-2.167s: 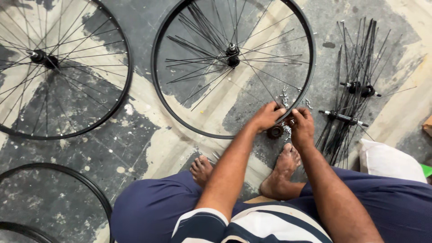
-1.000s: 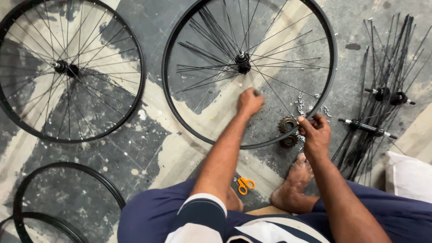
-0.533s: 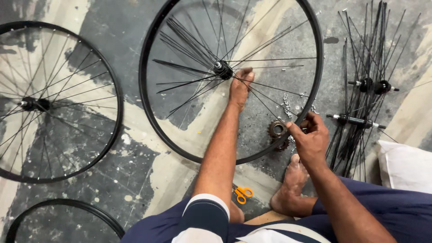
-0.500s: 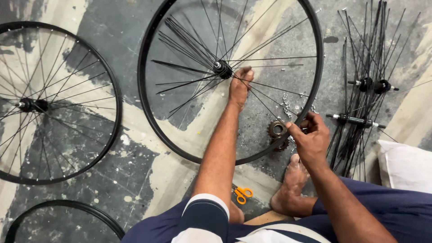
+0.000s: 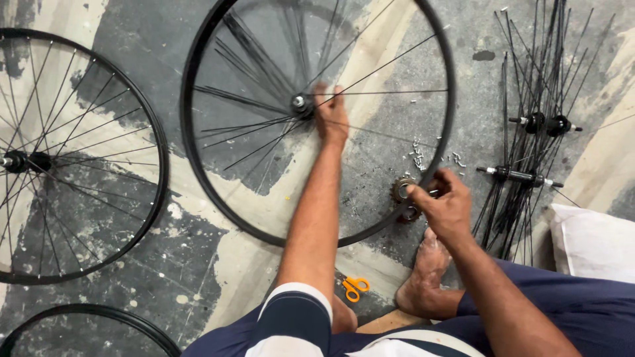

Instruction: The person sits on the floor and assembles a bicycle wheel by inserting spokes into the hub and rim. They then attach a cassette to the hub and secure it with a lockring tool.

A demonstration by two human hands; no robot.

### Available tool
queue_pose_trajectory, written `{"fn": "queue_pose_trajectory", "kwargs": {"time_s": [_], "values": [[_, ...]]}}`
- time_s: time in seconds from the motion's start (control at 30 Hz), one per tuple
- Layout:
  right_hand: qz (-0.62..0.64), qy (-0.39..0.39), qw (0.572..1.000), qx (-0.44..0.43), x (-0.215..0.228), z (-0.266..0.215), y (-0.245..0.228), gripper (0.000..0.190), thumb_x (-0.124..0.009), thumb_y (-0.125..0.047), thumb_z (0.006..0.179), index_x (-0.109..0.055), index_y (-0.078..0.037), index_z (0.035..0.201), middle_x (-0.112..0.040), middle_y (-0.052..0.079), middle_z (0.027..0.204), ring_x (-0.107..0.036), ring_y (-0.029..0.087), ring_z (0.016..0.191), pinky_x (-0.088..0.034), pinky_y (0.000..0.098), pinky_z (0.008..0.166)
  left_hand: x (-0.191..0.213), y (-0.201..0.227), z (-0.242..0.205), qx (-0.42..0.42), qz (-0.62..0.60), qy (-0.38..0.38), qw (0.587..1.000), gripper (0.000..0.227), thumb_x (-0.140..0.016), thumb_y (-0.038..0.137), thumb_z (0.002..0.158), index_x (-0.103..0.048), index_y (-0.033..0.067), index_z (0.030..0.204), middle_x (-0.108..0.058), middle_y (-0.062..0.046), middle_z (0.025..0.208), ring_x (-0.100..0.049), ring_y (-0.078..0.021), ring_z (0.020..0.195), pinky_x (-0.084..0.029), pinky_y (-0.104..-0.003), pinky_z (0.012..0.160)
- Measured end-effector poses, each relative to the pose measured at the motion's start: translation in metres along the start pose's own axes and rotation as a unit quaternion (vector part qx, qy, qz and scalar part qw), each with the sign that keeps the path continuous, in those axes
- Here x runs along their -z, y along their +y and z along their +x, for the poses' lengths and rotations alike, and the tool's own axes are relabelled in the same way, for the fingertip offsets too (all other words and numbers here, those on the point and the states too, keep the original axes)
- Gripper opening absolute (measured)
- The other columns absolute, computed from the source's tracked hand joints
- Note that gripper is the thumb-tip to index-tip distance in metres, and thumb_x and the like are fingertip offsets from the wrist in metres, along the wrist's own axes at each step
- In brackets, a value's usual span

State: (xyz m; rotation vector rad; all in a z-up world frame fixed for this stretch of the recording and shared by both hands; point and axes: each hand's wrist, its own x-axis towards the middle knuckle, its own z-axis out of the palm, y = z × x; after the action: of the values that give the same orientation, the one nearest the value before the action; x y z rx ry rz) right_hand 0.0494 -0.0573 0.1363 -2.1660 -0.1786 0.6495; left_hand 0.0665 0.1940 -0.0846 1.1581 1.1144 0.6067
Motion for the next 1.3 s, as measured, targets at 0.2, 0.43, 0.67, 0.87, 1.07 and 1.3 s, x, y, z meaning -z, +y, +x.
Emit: {"fn": "queue_pose_trajectory", "kwargs": {"time_s": [0.2,0.43,0.67,0.87,1.07,1.3], "values": [[0.013,-0.064,0.998,0.015,-0.024,-0.010,0.007,0.035,-0.086,-0.016,0.082,-0.069,0.001,0.107,-0.064,0.002,0.082,-0.058,0.009,0.073,-0.048,0.0244,0.063,0.037,0.005,-0.041,-0.145,0.266,0.007,0.953,0.064,-0.066,0.032,0.095,-0.043,0.0088,0.150,-0.051,-0.015,0.147,-0.062,-0.0314,0.124,-0.052,-0.041,0.106],[0.031,-0.059,0.998,0.009,-0.020,-0.015,-0.007,0.040,-0.085,-0.017,0.081,-0.067,-0.001,0.112,-0.066,0.001,0.083,-0.060,0.008,0.072,-0.050,0.0241,0.062,-0.030,0.042,-0.071,-0.377,0.435,-0.304,0.759,0.100,-0.078,0.044,0.080,-0.030,-0.0011,0.155,-0.025,-0.022,0.165,-0.021,-0.0379,0.154,-0.022,-0.051,0.123],[0.065,-0.063,0.995,-0.047,-0.018,-0.004,-0.007,0.048,-0.083,-0.018,0.080,-0.065,0.000,0.120,-0.067,0.003,0.083,-0.061,0.011,0.070,-0.052,0.0282,0.060,-0.056,0.003,-0.094,-0.431,0.358,-0.444,0.699,0.087,-0.069,0.041,0.091,-0.030,0.0009,0.158,-0.031,-0.021,0.165,-0.028,-0.0353,0.155,-0.022,-0.050,0.128],[0.028,-0.051,0.998,0.018,-0.022,0.010,0.031,0.050,-0.084,-0.021,0.081,-0.065,0.000,0.123,-0.069,0.002,0.091,-0.063,0.011,0.081,-0.053,0.0275,0.071,-0.026,-0.016,-0.118,-0.397,0.376,-0.433,0.717,0.067,-0.057,0.027,0.095,-0.038,0.0066,0.155,-0.038,-0.015,0.162,-0.034,-0.0306,0.153,-0.025,-0.047,0.127],[-0.080,-0.038,0.996,-0.022,-0.032,0.032,0.070,0.043,-0.085,-0.022,0.078,-0.070,0.002,0.111,-0.071,0.011,0.092,-0.066,0.019,0.080,-0.054,0.0346,0.073,0.060,0.000,-0.135,-0.387,0.497,-0.290,0.720,0.043,-0.056,0.011,0.091,-0.060,0.0087,0.133,-0.046,-0.012,0.160,-0.042,-0.0289,0.152,-0.036,-0.044,0.124],[-0.122,-0.008,0.992,-0.034,-0.030,0.047,0.093,0.036,-0.079,-0.024,0.080,-0.075,0.001,0.105,-0.076,0.016,0.095,-0.072,0.025,0.084,-0.055,0.0409,0.075,0.136,0.089,-0.191,-0.296,0.453,-0.059,0.839,0.027,-0.062,0.015,0.095,-0.065,0.0093,0.121,-0.064,-0.013,0.122,-0.058,-0.0331,0.120,-0.048,-0.049,0.101]]}}
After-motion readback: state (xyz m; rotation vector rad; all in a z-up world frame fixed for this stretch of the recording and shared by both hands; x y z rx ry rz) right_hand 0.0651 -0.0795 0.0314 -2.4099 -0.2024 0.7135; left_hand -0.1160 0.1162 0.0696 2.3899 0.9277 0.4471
